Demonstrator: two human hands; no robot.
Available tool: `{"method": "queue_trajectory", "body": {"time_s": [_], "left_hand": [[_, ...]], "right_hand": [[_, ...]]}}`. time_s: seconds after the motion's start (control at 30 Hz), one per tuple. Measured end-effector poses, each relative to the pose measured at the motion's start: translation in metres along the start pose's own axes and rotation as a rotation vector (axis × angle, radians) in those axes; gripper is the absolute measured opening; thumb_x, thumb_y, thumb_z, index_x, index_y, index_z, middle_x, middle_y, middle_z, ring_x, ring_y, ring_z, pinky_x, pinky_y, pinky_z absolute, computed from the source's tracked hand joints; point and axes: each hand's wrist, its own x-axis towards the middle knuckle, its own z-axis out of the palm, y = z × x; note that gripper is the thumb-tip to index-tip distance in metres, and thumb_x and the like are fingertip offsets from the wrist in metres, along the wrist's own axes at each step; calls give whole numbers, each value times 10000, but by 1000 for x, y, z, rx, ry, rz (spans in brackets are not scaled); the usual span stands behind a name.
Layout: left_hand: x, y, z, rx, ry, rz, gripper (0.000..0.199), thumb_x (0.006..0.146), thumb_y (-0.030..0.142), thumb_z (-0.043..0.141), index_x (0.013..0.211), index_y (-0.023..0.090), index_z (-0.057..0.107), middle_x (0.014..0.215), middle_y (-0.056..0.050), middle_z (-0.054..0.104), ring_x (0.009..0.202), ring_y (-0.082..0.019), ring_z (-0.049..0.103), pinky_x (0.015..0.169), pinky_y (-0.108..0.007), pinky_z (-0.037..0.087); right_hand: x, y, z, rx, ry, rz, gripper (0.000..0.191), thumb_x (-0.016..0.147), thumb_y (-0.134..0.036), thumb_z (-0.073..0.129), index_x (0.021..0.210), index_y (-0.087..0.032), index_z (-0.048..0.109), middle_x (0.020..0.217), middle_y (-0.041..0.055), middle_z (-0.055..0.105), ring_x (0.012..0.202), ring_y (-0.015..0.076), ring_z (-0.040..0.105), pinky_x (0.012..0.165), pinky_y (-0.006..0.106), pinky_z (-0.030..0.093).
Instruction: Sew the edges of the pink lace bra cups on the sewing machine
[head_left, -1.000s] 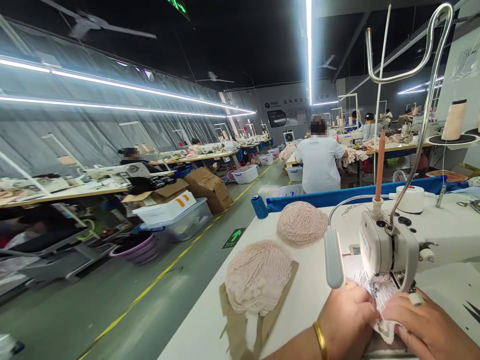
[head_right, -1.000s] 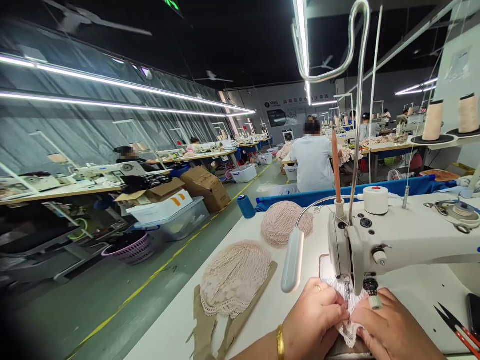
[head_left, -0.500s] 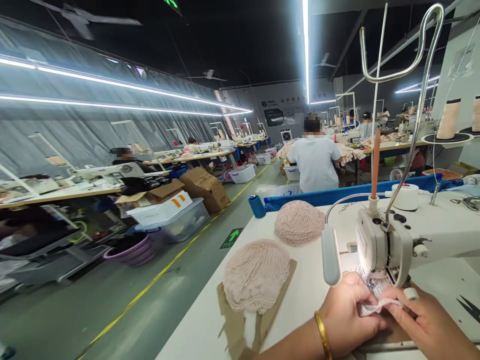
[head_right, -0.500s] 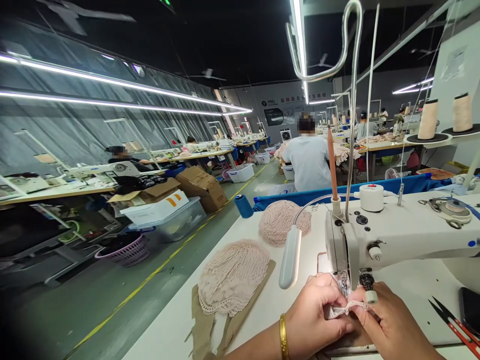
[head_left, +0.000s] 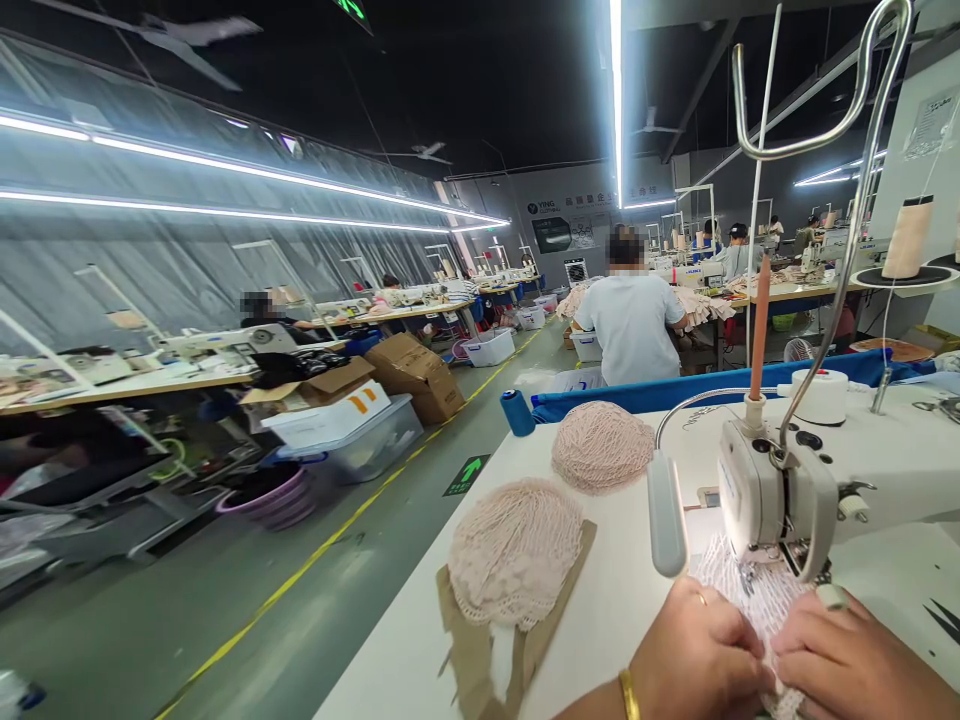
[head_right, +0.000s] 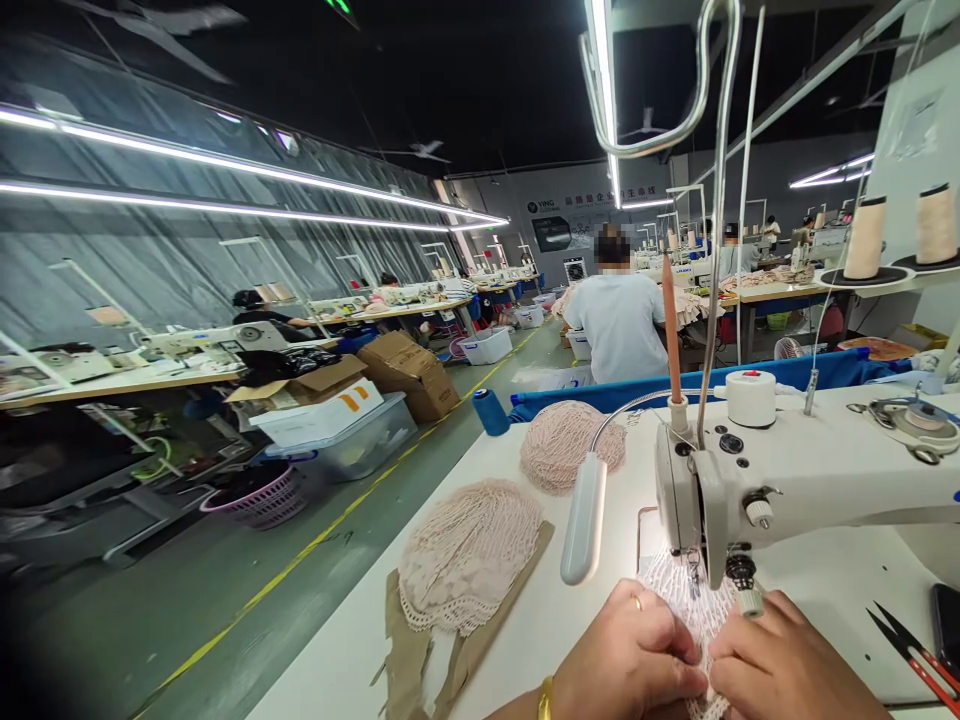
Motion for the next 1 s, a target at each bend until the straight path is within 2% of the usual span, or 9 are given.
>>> {"method": "queue_trajectory", "body": {"time_s": [0.1,0.2,0.3,0.43,0.6,0.73,0.87,1.0], "left_hand": [[-7,-4,3,86,-13,71,152,931,436,841,949,291,803,966,29,832,822,-155,705,915,-366,425],[-7,-8,7,189,83,159,131,935,400,833,891,282,800,910,49,822,750,-132,678,849,-346,423],[-3,-11,8,233,196,222,123,888,365,849,869,261,785,908,57,810,699,-125,658,831,-334,429],[4,-9,1,252,214,197,103,909,320,787,852,236,766,919,40,810,693,-130,662,770,-325,426],[10,-3,-6,311,205,162,123,968,249,705,857,214,744,911,8,784,771,-144,679,763,-321,429],[8,-5,-1,323,301,236,68,930,225,696,869,214,725,840,33,761,678,-137,613,761,-344,414],[5,-6,2,357,219,197,111,964,239,675,864,218,719,836,29,760,672,-133,613,781,-351,414],[6,-2,-5,309,183,135,183,1023,242,608,911,209,749,851,10,769,729,-147,641,819,-340,457]], "right_hand": [[-8,5,13,-31,41,-27,59,1031,-277,620,1035,-305,672,948,-24,770,797,191,702,798,321,488],[-7,7,16,-71,69,-43,77,1009,-236,593,1015,-283,653,964,-16,765,804,181,694,827,320,476],[-1,5,6,-142,95,-46,104,989,-193,584,1010,-274,646,993,-14,781,818,176,708,851,316,479],[4,5,-6,-243,100,-60,151,995,-178,597,1077,-276,679,1025,-15,810,836,183,735,860,314,495],[5,7,-6,-277,153,-66,235,992,-169,590,1170,-277,698,1085,0,833,855,200,753,880,333,504],[11,2,-10,-273,182,-124,206,957,-130,565,1048,-271,684,1007,-16,838,786,182,748,814,323,496],[12,1,-12,-312,134,-132,186,909,-112,587,977,-264,669,963,-27,832,771,176,744,810,319,501],[4,6,-5,-297,147,-101,279,930,-114,588,1139,-265,694,1033,-8,835,842,198,760,867,338,511]]}}
